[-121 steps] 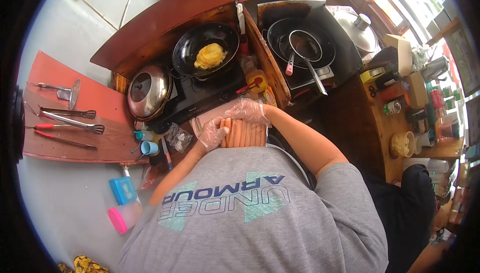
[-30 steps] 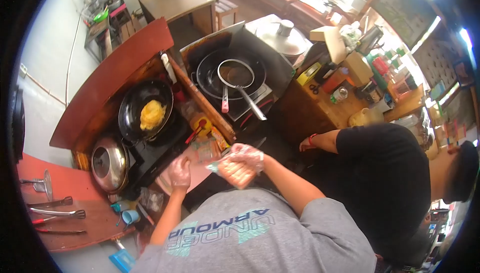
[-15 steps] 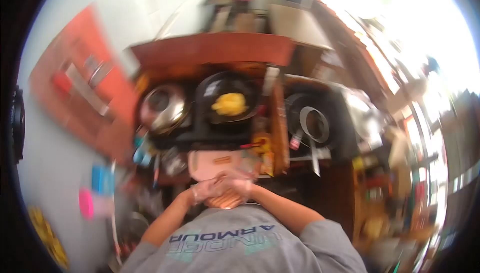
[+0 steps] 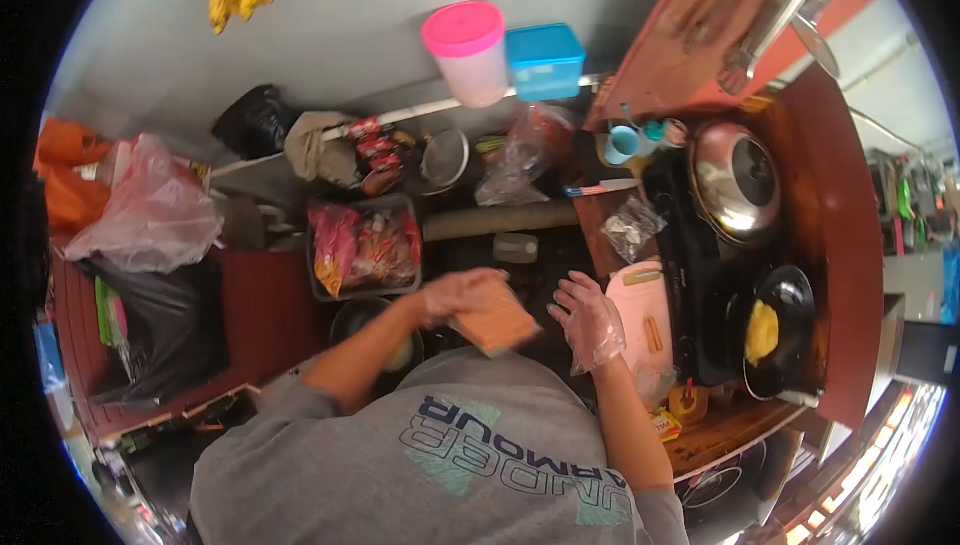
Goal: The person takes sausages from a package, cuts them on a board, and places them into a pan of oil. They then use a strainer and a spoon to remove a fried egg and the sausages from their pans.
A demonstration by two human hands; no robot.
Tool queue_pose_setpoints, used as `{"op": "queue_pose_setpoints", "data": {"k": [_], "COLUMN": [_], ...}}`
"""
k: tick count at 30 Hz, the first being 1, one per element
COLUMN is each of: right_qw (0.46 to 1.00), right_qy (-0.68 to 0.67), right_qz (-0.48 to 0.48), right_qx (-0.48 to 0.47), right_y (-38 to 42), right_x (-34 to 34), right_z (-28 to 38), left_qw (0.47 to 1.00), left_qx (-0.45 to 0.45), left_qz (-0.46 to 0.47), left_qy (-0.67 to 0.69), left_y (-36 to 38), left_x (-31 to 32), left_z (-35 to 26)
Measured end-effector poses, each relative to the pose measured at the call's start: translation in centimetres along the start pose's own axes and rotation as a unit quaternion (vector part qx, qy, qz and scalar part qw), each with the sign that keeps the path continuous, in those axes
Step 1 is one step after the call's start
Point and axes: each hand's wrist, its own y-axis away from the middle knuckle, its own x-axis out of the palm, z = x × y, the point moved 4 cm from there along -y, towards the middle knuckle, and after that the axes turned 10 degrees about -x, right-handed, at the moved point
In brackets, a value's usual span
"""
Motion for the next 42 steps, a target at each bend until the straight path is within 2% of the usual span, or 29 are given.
{"op": "queue_pose_setpoints", "data": {"k": [2,4,5,7,9,12,13,16,17,20,21,23,24,26,27,28,30,31,33,34,36,37,38,39,40,41,42], "right_qw": [0.998,0.996,0.993,0.989,0.988,0.988,0.988,0.988,0.984,0.977,0.975,0.972,0.97,0.958,0.941,0.877,0.829,0.833,0.793,0.797,0.711,0.677,0.682,0.62,0.591,0.561,0.542], "right_qy": [0.025,0.049,0.07,0.09,0.082,0.108,0.105,0.113,0.134,0.153,0.159,0.158,0.162,0.213,0.288,0.451,0.519,0.508,0.561,0.55,0.662,0.709,0.699,0.751,0.771,0.789,0.783], "right_qz": [0.045,0.055,0.068,0.08,0.069,0.027,0.018,-0.029,-0.046,-0.101,-0.112,-0.133,-0.148,-0.158,-0.148,-0.144,-0.161,-0.182,-0.216,-0.233,-0.232,-0.194,-0.212,-0.219,-0.228,-0.236,-0.304], "right_qx": [0.034,0.054,0.07,0.087,0.109,0.11,0.11,0.1,0.107,0.113,0.112,0.11,0.103,0.107,0.103,0.086,0.131,0.123,0.097,0.088,0.05,0.032,0.031,0.056,0.07,0.085,-0.009], "right_y": [-1.0,-1.6,-1.7,-2.0,-2.2,-2.6,-2.6,-2.1,-1.7,-1.0,-0.7,-0.2,0.3,0.8,1.0,1.2,1.7,2.4,3.1,3.4,4.0,4.8,5.0,4.9,4.5,4.1,3.2], "right_x": [1.8,2.8,2.6,1.9,0.6,-2.2,-3.1,-5.2,-6.2,-10.0,-10.9,-11.9,-12.4,-13.1,-14.5,-16.0,-13.8,-13.9,-14.6,-15.2,-16.2,-16.1,-16.8,-17.8,-19.4,-21.1,-23.7], "right_z": [-0.4,-0.6,-0.9,-1.2,-1.5,-2.1,-2.3,-2.3,-2.5,-2.8,-3.0,-3.1,-2.9,-2.7,-3.3,-3.5,-1.0,-0.7,-0.1,0.1,1.2,2.3,2.6,2.8,2.3,1.8,0.8], "left_qw": [0.989,0.916,0.856,0.838,0.782,0.612,0.663,0.682,0.687,0.713,0.725,0.714,0.714,0.713,0.707,0.698,0.663,0.64,0.602,0.603,0.645,0.67,0.671,0.673,0.671,0.644,0.614], "left_qx": [0.006,-0.015,-0.039,-0.066,-0.102,-0.163,-0.207,-0.161,-0.157,-0.104,-0.03,-0.182,-0.212,-0.25,-0.265,-0.28,-0.313,-0.326,-0.332,-0.308,-0.194,-0.046,0.093,0.135,0.174,0.228,0.283], "left_qz": [-0.141,-0.329,-0.407,-0.479,-0.556,-0.605,-0.669,-0.645,-0.635,-0.596,-0.581,-0.559,-0.543,-0.513,-0.505,-0.501,-0.508,-0.519,-0.533,-0.526,-0.47,-0.418,-0.347,-0.277,-0.206,-0.18,-0.154], "left_qy": [-0.04,-0.229,-0.317,-0.251,-0.263,-0.484,-0.264,-0.304,-0.318,-0.355,-0.369,-0.38,-0.388,-0.408,-0.419,-0.429,-0.452,-0.464,-0.492,-0.514,-0.57,-0.611,-0.649,-0.672,-0.691,-0.708,-0.721], "left_y": [4.0,8.9,10.6,13.0,12.9,9.7,9.2,6.0,4.0,-2.3,-3.8,-3.9,-4.2,-4.7,-4.6,-4.3,-3.1,-2.6,-2.5,-3.2,-6.2,-8.4,-10.3,-12.6,-15.3,-17.5,-19.6], "left_x": [-6.2,-11.5,-14.5,-18.8,-22.4,-24.1,-24.9,-26.9,-29.3,-41.0,-45.7,-40.7,-39.3,-37.9,-37.2,-36.3,-33.9,-32.0,-27.5,-25.0,-19.7,-17.4,-14.9,-11.0,-6.3,-3.1,-0.2], "left_z": [0.9,0.7,1.8,4.0,6.2,6.0,6.8,7.9,9.9,20.3,25.1,19.5,18.2,16.5,15.8,15.0,12.5,10.9,6.8,5.0,1.8,1.5,1.2,-0.2,-2.3,-3.8,-5.4]}}
